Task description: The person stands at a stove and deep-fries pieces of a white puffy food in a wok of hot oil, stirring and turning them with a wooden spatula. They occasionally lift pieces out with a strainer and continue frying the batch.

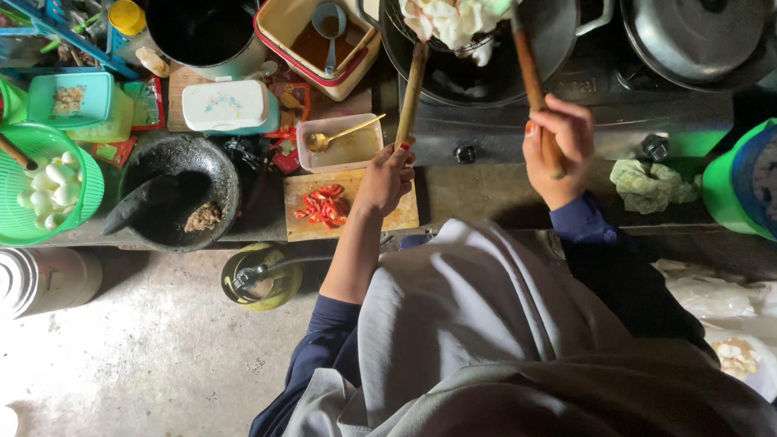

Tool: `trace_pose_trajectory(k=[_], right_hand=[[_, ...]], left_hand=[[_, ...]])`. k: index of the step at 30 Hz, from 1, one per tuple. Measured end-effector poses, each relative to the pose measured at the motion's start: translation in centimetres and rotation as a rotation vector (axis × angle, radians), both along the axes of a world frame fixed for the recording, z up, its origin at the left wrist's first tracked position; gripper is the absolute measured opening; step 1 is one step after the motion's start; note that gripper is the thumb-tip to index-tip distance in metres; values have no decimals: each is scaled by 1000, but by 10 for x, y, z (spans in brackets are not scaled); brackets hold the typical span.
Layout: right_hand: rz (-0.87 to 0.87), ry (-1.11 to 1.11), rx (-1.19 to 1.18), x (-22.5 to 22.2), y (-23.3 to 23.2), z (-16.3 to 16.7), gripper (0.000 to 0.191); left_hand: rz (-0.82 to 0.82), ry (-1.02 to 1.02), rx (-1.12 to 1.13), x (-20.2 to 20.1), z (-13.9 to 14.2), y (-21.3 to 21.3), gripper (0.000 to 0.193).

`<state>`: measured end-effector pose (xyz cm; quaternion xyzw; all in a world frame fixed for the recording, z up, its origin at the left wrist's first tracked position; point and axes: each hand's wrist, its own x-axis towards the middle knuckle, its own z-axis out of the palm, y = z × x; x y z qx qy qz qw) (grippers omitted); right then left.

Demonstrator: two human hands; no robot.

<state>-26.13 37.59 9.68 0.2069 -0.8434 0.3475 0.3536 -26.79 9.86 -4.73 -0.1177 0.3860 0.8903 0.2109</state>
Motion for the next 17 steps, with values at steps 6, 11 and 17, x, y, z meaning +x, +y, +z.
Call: trace_pose_trajectory(k=[6,11,17], right_hand=[[-12,-6,36,23,6,16,22],[10,-40,20,38,17,23,23],[118,-65,119,15,17,4,26]], left_hand=[[5,-26,-8,-7,3,3,32],[27,-10,0,-11,5,3,27],[-11,44,81,-12,0,1,29]])
